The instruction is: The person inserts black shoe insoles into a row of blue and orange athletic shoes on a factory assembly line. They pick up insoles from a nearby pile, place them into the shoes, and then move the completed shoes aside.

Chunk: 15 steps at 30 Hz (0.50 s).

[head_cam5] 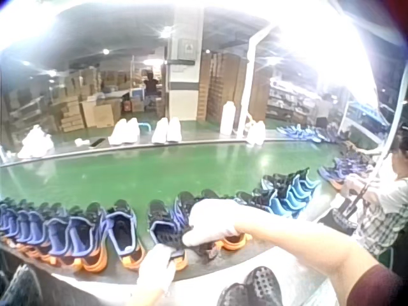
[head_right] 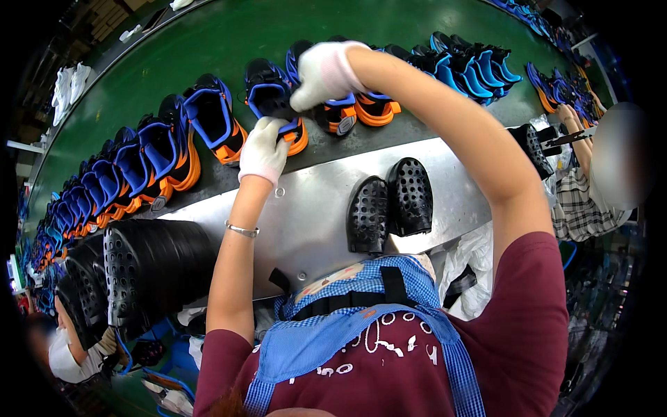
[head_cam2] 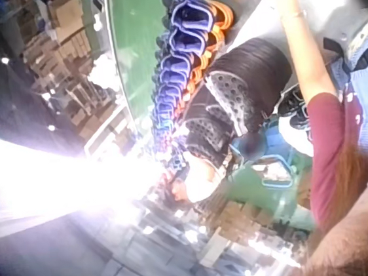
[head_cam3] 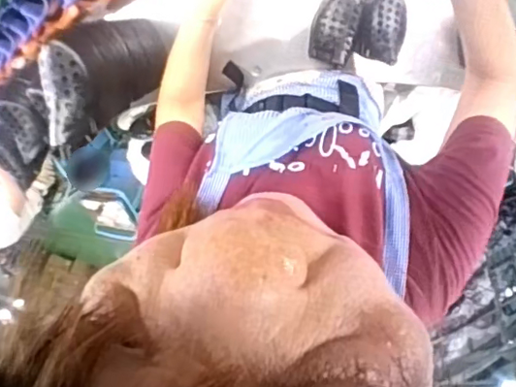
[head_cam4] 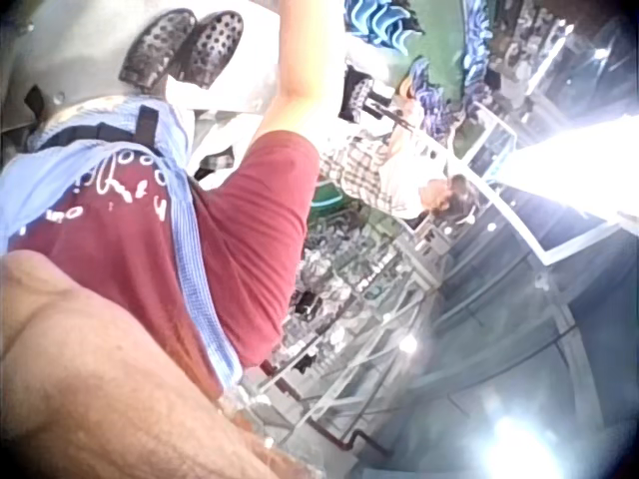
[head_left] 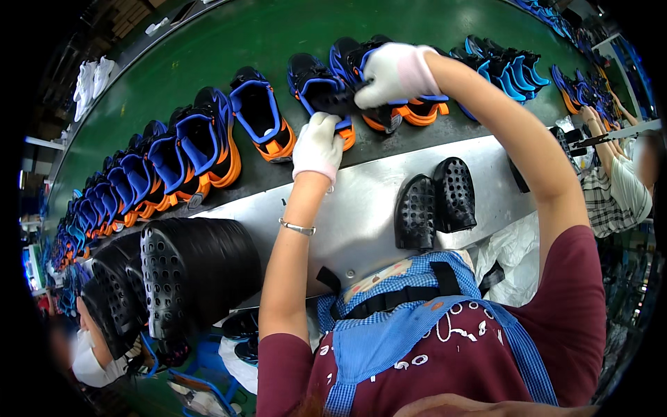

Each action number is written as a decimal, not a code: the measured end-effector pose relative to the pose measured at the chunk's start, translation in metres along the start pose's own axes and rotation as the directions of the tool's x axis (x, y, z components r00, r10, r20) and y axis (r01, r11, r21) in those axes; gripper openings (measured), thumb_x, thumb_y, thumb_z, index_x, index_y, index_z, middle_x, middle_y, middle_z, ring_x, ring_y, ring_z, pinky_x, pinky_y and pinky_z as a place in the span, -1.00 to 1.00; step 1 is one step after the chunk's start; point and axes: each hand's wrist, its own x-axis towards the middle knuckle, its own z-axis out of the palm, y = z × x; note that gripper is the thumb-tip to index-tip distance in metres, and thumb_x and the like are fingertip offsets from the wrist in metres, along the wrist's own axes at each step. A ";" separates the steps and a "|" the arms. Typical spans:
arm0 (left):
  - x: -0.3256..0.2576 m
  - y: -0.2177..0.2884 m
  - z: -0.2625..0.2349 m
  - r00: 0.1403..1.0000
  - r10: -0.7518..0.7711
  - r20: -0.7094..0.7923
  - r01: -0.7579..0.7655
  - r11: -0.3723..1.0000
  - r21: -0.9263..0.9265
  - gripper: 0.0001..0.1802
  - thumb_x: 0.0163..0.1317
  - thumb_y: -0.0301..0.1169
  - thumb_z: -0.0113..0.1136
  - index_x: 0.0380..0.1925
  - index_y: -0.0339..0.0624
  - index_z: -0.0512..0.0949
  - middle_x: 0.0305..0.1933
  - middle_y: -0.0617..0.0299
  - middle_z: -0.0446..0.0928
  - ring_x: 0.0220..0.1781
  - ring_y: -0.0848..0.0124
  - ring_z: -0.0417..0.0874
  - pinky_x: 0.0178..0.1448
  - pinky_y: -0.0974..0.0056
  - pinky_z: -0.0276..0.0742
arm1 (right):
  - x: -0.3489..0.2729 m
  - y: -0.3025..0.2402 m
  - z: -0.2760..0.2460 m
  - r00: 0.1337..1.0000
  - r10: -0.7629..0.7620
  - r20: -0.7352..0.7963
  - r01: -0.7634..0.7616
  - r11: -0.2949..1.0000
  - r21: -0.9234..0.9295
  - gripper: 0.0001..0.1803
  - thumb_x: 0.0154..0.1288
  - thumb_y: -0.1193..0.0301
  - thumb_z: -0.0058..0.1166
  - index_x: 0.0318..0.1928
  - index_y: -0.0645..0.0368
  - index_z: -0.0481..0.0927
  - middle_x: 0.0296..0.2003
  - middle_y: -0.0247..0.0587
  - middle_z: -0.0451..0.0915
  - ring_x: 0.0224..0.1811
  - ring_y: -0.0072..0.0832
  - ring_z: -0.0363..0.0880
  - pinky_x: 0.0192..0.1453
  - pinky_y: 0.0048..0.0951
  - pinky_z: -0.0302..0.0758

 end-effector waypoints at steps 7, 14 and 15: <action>0.015 0.001 0.004 0.986 -0.090 0.143 0.080 0.994 0.070 -0.71 0.17 -0.37 0.14 -0.10 -0.16 0.61 0.06 0.12 0.54 0.05 0.02 0.58 0.14 0.01 0.51 | 0.065 -0.047 0.037 0.992 0.078 -0.095 -0.092 0.985 -0.148 -0.67 0.21 0.25 0.04 -0.25 0.24 0.73 -0.22 0.05 0.71 -0.15 -0.13 0.71 -0.02 -0.22 0.62; 0.042 0.010 -0.027 0.788 -0.305 0.535 0.299 0.949 0.100 -0.59 0.21 -0.14 0.18 -0.05 -0.15 0.62 -0.04 -0.09 0.64 0.02 -0.03 0.64 0.11 0.06 0.56 | 0.110 -0.046 0.094 0.959 0.168 -0.229 -0.140 0.981 0.134 -0.69 0.17 0.48 0.12 -0.06 0.19 0.68 -0.02 0.06 0.65 0.02 -0.12 0.66 0.07 -0.27 0.60; 0.045 0.008 -0.026 0.698 -0.328 0.637 0.315 0.939 0.139 -0.59 0.21 -0.12 0.18 -0.06 -0.13 0.64 -0.03 -0.09 0.63 0.02 -0.02 0.64 0.11 0.07 0.56 | 0.112 -0.046 0.087 0.978 0.176 -0.108 -0.157 0.975 0.159 -0.69 0.15 0.48 0.14 -0.06 0.17 0.69 -0.02 0.06 0.65 0.02 -0.10 0.65 0.07 -0.26 0.60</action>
